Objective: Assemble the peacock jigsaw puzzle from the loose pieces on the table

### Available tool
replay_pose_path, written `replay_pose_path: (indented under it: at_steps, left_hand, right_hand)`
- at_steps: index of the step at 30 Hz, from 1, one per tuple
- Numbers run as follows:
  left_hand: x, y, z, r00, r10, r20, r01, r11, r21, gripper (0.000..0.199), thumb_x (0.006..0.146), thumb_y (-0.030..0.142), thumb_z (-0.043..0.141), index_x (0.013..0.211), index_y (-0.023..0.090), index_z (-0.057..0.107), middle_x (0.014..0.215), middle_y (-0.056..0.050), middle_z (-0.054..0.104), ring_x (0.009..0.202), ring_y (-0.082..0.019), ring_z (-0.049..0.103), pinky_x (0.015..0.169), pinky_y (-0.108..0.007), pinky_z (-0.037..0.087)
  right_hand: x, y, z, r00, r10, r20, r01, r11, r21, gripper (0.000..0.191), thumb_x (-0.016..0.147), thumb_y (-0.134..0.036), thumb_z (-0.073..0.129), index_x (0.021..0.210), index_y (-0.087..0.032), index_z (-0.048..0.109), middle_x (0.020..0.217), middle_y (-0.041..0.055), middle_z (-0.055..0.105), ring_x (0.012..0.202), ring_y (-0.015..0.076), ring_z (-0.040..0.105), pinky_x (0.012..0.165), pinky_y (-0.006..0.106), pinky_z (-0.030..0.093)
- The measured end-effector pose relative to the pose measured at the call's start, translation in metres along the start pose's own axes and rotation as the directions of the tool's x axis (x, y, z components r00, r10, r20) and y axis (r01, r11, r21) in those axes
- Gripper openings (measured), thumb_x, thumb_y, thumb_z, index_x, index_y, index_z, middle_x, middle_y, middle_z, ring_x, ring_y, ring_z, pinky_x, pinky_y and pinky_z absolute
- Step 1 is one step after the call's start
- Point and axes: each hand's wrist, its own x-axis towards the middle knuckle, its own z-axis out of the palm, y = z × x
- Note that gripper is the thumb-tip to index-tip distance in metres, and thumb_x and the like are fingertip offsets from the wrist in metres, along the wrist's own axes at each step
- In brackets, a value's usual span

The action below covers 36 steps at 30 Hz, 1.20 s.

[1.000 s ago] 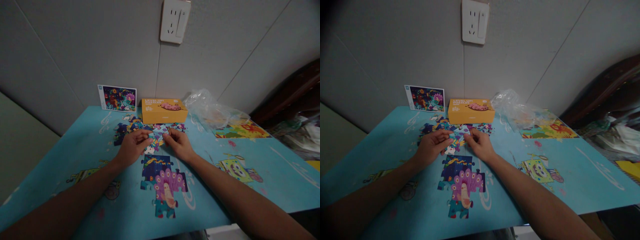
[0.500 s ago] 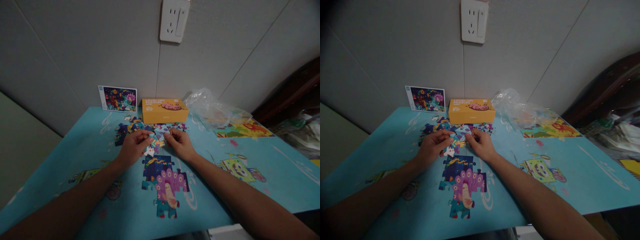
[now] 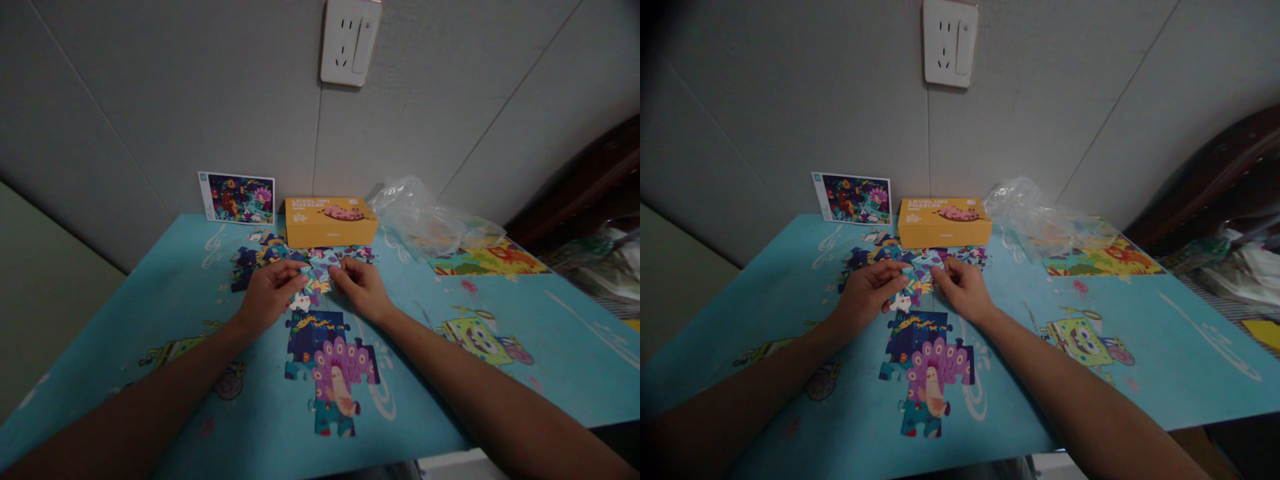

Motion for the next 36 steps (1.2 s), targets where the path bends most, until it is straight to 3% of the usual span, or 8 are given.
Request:
replay_pose_path:
  at_steps: [4,9,14,20,25,28,31,36]
  left_hand:
    - [0.001,-0.002,0.0,0.997,0.028,-0.072,-0.029,1.0,-0.01,0.033,0.072,0.036,0.073,0.095,0.015,0.066,0.059,0.005,0.057,0.036,-0.005,0.044,0.032,-0.016,0.035]
    - [0.006,-0.007,-0.004,0.958,0.04,-0.282,-0.056,0.997,-0.051,0.036,0.073,0.036,0.071,0.099,0.016,0.058,0.069,0.006,0.056,0.037,-0.005,0.047,0.031,-0.017,0.04]
    - [0.008,-0.005,-0.006,0.908,0.063,-0.414,-0.081,0.996,-0.026,0.035,0.073,0.028,0.07,0.101,0.016,0.053,0.082,0.002,0.061,0.044,-0.006,0.056,0.034,-0.017,0.045]
    - [0.005,-0.003,-0.006,0.93,0.098,-0.354,-0.101,0.995,0.011,0.047,0.075,0.025,0.067,0.119,0.018,0.053,0.087,0.002,0.062,0.048,-0.008,0.06,0.036,-0.018,0.05]
    - [0.001,0.0,-0.002,0.958,0.127,-0.259,-0.125,0.992,0.024,0.048,0.076,0.025,0.067,0.122,0.017,0.056,0.083,0.002,0.06,0.048,-0.007,0.06,0.038,-0.017,0.052]
    - [-0.002,-0.004,0.002,0.983,0.148,-0.109,-0.146,0.989,0.026,0.04,0.077,0.027,0.068,0.115,0.017,0.061,0.081,0.001,0.062,0.055,-0.011,0.064,0.041,-0.018,0.054]
    - [-0.006,-0.01,0.004,0.986,0.155,0.065,-0.16,0.983,0.086,0.035,0.083,0.03,0.064,0.116,0.018,0.061,0.076,0.0,0.065,0.056,-0.012,0.064,0.044,-0.02,0.055]
    - [-0.004,-0.008,-0.005,0.927,0.375,0.01,-0.345,0.842,0.416,0.032,0.088,0.025,0.057,0.119,0.022,0.062,0.102,-0.006,0.068,0.092,-0.02,0.067,0.07,-0.03,0.058]
  right_hand:
    - [0.003,0.0,-0.003,0.99,0.029,-0.137,-0.032,0.999,-0.02,0.042,0.089,-0.051,0.05,0.06,-0.021,0.045,0.05,-0.0036,0.046,0.048,0.0105,0.04,0.05,0.025,0.031]
    - [0.018,0.013,-0.027,0.897,0.133,-0.421,-0.242,0.946,-0.216,0.039,0.088,-0.047,0.046,0.061,-0.019,0.052,0.051,0.0003,0.053,0.05,0.0134,0.046,0.051,0.026,0.03]
    - [0.027,0.019,-0.047,0.885,0.191,-0.425,-0.413,0.744,-0.525,0.036,0.086,-0.041,0.05,0.067,-0.016,0.068,0.061,0.0069,0.065,0.055,0.0163,0.052,0.052,0.028,0.028]
    - [0.028,0.016,-0.048,0.865,0.277,-0.419,-0.491,0.645,-0.586,0.036,0.082,-0.045,0.056,0.06,-0.019,0.067,0.059,0.0079,0.065,0.055,0.0185,0.054,0.052,0.029,0.027]
    - [0.025,0.013,-0.042,0.929,0.16,-0.333,-0.31,0.826,-0.47,0.041,0.085,-0.05,0.053,0.061,-0.018,0.062,0.057,0.0037,0.059,0.053,0.0147,0.049,0.052,0.028,0.03]
    - [0.014,0.004,-0.026,1.0,0.005,-0.014,-0.008,0.976,-0.219,0.042,0.088,-0.055,0.051,0.079,-0.016,0.065,0.064,0.0009,0.058,0.055,0.0121,0.047,0.053,0.025,0.033]
    - [0.002,-0.003,-0.01,0.974,-0.077,0.215,0.11,0.983,-0.149,0.039,0.09,-0.053,0.051,0.082,-0.017,0.063,0.063,-0.0015,0.054,0.053,0.0103,0.044,0.051,0.024,0.03]
    - [0.005,0.004,-0.013,0.999,-0.035,-0.017,0.03,0.963,-0.267,0.039,0.092,-0.049,0.045,0.075,-0.018,0.059,0.059,-0.0007,0.052,0.052,0.0119,0.042,0.051,0.025,0.028]
